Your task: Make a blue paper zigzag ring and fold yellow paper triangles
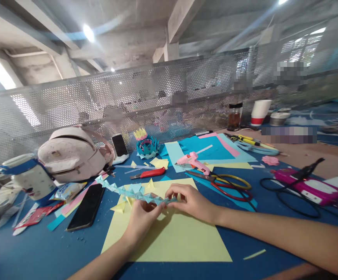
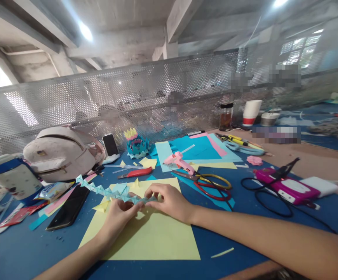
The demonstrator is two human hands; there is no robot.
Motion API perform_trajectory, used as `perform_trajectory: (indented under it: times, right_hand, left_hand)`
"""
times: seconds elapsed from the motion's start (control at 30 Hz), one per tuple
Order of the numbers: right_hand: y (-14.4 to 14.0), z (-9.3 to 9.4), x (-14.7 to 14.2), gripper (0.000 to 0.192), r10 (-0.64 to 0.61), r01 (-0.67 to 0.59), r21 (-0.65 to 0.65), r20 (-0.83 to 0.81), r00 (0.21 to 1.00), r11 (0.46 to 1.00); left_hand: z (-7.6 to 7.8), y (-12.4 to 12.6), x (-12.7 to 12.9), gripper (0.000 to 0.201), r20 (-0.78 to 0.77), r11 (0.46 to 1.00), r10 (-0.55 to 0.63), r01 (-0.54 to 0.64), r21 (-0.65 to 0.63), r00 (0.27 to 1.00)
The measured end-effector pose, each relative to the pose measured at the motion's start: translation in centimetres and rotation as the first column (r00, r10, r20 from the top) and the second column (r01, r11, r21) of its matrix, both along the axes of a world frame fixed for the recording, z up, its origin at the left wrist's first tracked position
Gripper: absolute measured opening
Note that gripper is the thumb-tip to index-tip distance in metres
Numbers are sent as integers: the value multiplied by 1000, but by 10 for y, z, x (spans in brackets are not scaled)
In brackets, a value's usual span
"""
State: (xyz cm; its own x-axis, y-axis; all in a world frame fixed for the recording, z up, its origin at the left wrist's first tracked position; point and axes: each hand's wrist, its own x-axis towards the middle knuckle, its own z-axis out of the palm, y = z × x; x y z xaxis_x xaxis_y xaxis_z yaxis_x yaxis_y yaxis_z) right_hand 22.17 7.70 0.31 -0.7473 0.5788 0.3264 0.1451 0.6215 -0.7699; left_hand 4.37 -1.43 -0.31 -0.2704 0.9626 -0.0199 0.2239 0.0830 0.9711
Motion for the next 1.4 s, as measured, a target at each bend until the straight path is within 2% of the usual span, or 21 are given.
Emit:
perform_trajectory:
  times: [0.1, 0.23, 0.4, 0.53, 0.73, 1.0, 1.3, 1.4]
  right_hand:
    - [-2, 1, 0, 5, -20, 20, 5, 3, 1000, 1000]
    - [0, 0, -1, 11, -49, 49, 0, -16, 999, 999]
    - [8, -3, -1, 13, -79, 77, -33, -42, 996, 996]
    - [12, -6, 1, 21, -35, 34, -33, -24, 999, 999]
    - [12, -9, 2, 29, 7, -8, -50, -33, 999, 999]
    - [2, 5, -1, 34, -37, 32, -93, -53, 998, 995]
    - [10, -3, -1, 36, -66, 63, -176, -12, 998, 982]
    - [9, -1, 0, 36, -65, 64, -159, 0, 998, 985]
  left_hand:
    - [3, -1, 1, 42, 10, 1000, -15, 15, -8, 1000]
    - [5, -2, 3, 35, 91, 995, -81, 75, 63, 993]
    - [2, -2, 0, 39, 11, 999, -34, 34, -6, 999]
    - [5, -5, -1, 46, 65, 988, -102, 94, 123, 993]
    - [1, -4, -3, 51, 17, 995, -51, 49, 90, 999]
    - [6, -4, 1, 53, 35, 995, -47, 43, 88, 998]
    - [4, -4, -1, 51, 21, 995, 10, -12, 96, 1000]
    - [3, -5, -1, 53, 23, 996, 3, -5, 90, 1000]
